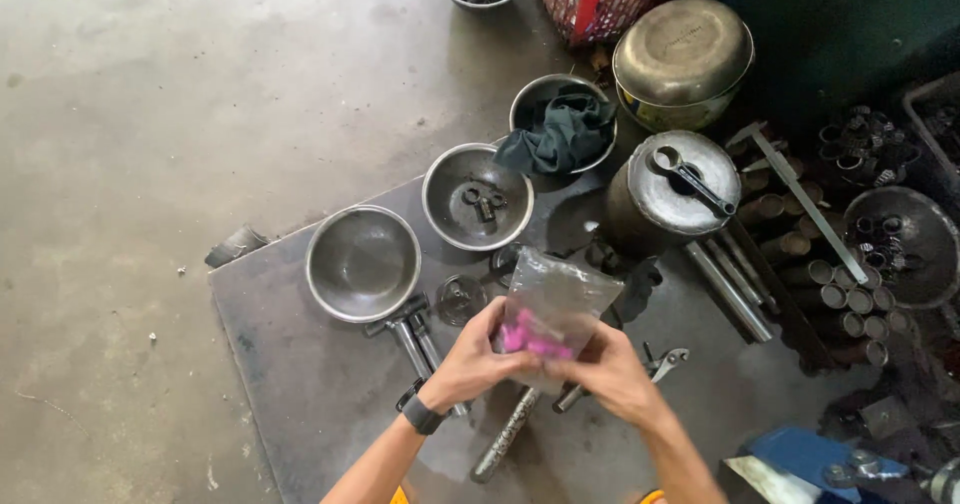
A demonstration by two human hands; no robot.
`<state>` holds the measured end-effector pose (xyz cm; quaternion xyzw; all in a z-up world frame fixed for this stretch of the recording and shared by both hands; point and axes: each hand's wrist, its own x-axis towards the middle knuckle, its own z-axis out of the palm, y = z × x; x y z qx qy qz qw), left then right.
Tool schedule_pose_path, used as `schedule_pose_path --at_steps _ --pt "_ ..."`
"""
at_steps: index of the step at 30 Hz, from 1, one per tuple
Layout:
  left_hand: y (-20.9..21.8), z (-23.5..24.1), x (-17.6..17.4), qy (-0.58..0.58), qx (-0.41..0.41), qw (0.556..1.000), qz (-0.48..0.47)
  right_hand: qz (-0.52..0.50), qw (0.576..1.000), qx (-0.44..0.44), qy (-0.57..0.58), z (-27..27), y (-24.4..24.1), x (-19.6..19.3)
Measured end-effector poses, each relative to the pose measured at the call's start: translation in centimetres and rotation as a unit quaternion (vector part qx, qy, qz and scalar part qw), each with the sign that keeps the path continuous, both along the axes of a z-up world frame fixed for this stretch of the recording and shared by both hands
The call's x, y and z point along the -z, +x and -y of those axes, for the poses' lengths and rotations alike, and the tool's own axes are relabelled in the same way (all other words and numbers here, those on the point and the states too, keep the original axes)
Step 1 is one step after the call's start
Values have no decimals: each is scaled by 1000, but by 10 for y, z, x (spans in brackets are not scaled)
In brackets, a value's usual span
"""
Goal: The recorder is cleaning and inspecting small motorcycle engine components using a cloth at a workbench.
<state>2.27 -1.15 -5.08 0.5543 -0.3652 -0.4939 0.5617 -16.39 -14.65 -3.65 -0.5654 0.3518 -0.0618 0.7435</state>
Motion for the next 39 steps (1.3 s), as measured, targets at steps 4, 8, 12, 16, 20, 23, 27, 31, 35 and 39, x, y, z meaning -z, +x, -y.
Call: schedule_pose_path --at_steps 4,8,12,16,20,23,27,31,35,39 --pt "0 0 -8 4 26 998 -61 23 998 46 -25 -8 -16 63" --pt "1 -5 -7 37 45 996 -61 36 996 75 -17 -15 -11 49" --pt "-6 -8 -2 26 32 996 79 56 994 91 -19 -18 -16 57" --pt "-11 -5 -23 -12 11 998 58 97 986 130 -42 -24 -28 96" --pt "-13 -12 1 11 33 999 9 90 983 153 -37 -20 -20 71" --pt "-21 -12 -3 -30 -19 992 123 89 983 157 -28 -23 -20 66" --pt "-26 -6 -21 -36 -13 997 60 56 983 169 -48 -28 -20 73" --pt "-28 -11 5 -57 -52 997 28 70 986 152 -27 -17 -6 26" --pt "-28 -11 -1 -90 -61 983 148 47 992 111 -36 -7 -12 27" --pt "-26 -13 -5 -60 -28 989 135 9 995 46 -84 -11 -26 58"
